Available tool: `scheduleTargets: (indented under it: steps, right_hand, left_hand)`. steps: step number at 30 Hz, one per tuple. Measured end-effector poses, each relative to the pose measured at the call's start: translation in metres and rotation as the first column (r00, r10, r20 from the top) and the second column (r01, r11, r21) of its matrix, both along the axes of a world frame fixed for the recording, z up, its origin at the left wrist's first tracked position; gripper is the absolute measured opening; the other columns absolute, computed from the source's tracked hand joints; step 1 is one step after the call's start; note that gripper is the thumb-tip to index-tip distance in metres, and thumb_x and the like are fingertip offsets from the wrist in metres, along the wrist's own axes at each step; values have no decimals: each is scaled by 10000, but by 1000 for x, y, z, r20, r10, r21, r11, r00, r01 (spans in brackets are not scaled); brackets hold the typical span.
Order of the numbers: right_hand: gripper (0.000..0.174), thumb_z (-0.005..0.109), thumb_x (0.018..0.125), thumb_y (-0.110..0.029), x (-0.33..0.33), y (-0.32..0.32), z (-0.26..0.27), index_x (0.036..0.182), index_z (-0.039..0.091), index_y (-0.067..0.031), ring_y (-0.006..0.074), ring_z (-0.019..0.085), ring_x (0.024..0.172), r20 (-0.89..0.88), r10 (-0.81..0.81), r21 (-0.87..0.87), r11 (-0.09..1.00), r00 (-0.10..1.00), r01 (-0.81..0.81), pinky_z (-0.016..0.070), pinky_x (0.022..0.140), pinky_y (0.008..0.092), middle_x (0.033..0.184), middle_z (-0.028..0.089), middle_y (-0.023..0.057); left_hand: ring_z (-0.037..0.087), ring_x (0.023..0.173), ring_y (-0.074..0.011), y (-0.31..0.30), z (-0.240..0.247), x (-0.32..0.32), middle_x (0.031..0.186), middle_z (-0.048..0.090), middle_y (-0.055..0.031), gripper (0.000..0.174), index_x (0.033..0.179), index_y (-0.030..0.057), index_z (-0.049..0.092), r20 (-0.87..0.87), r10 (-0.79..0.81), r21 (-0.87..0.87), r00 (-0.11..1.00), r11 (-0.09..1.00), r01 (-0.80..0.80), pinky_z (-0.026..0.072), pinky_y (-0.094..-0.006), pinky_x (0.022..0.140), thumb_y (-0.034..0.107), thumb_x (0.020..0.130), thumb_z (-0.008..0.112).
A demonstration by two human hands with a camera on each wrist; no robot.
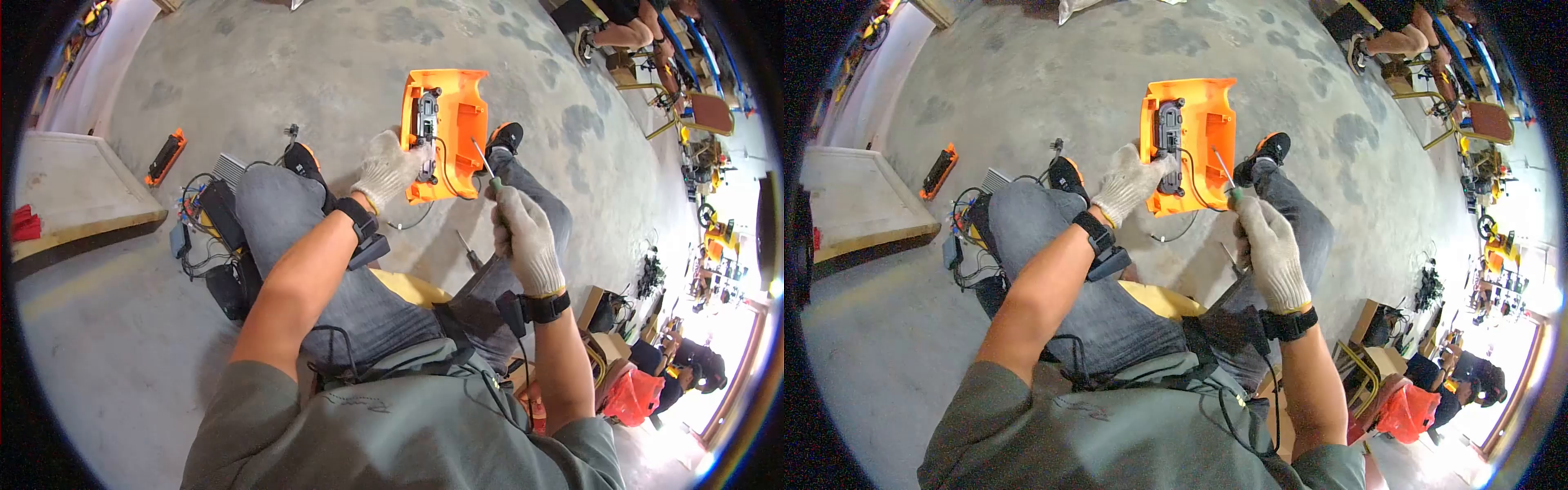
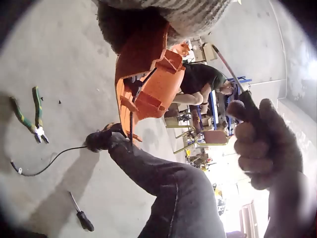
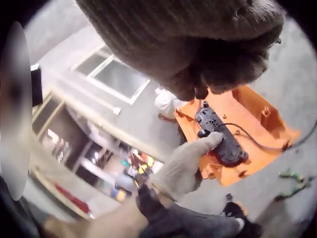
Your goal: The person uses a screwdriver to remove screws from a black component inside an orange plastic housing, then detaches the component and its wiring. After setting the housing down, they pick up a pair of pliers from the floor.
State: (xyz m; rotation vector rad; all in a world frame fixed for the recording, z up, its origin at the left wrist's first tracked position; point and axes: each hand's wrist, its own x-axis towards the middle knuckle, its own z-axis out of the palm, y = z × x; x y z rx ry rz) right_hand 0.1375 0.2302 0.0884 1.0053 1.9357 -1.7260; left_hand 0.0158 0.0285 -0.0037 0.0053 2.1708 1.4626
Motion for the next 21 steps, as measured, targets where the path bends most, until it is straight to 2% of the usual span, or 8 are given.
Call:
scheduleTargets:
  steps: [3, 5, 7, 9, 11, 12, 17, 21]
  right_hand:
    - [412, 618, 1029, -456, 17, 1, -42, 1099, 705, -59, 77, 570, 670, -92, -192, -277, 947, 977, 160, 441, 574, 242, 836, 617, 3]
    - [349, 638, 1032, -338, 24, -8, -55, 1172, 639, -18, 126, 617, 727, -65, -227, -393, 901, 972, 184, 528, 659, 279, 896, 641, 29]
    - [305, 683, 999, -238, 28, -23, -51, 1187, 601, -13, 157, 633, 752, -19, -236, -423, 883, 972, 206, 555, 712, 301, 950, 649, 55]
    - [310, 724, 958, -195, 33, -23, -69, 1163, 577, -15, 175, 635, 753, -41, -223, -448, 875, 974, 181, 569, 727, 317, 961, 634, 66]
    - [266, 725, 953, -219, 33, -27, -82, 1104, 594, -43, 149, 605, 704, -85, -175, -337, 931, 981, 137, 548, 680, 311, 888, 604, 35]
    - [297, 740, 971, -361, 29, -26, -88, 1075, 627, -107, 110, 542, 655, -107, -122, -392, 917, 987, 71, 533, 670, 309, 814, 561, -29]
    - [403, 742, 968, -489, 9, -45, -95, 1082, 626, -121, 100, 542, 599, -41, -266, -444, 868, 963, 221, 535, 579, 289, 791, 569, -32]
    - [274, 771, 949, -283, -7, -40, -85, 1098, 619, -111, 82, 547, 594, -77, -413, -396, 848, 908, 352, 559, 562, 285, 811, 591, -18]
  left_hand:
    - [754, 816, -268, 2, -15, 5, 879, 770, -159, 282, 1009, 18, 758, -73, 153, 139, 986, 980, -142, 575, -425, 739, 275, 895, 741]
    - [757, 830, -246, 0, -14, 2, 909, 782, -141, 293, 1058, 17, 762, 25, 149, 212, 989, 965, -151, 573, -400, 758, 267, 906, 736]
    - [754, 837, -217, -3, -17, -2, 926, 789, -122, 295, 1075, 12, 767, 16, 101, 122, 995, 987, -102, 572, -378, 779, 258, 915, 739]
    - [717, 890, -153, -3, -22, 0, 1026, 773, -67, 327, 1182, 1, 735, 166, 155, 347, 974, 915, -205, 566, -336, 801, 246, 966, 736]
    - [719, 914, -148, -3, -21, 1, 1082, 758, -57, 335, 1198, -6, 723, 222, 157, 313, 962, 923, -222, 577, -323, 814, 237, 968, 749]
    - [721, 922, -148, -2, -24, 1, 1092, 756, -55, 346, 1219, 0, 713, 229, 152, 328, 961, 918, -223, 583, -320, 825, 236, 970, 751]
    - [709, 1036, -154, -2, -24, 12, 1190, 728, -49, 353, 1308, 27, 666, 317, 30, 517, 948, 832, -200, 590, -321, 906, 173, 992, 725]
    - [688, 1095, -165, -5, -30, 13, 1218, 714, -48, 348, 1315, 38, 658, 280, -129, 629, 951, 773, -80, 575, -334, 958, 160, 995, 721]
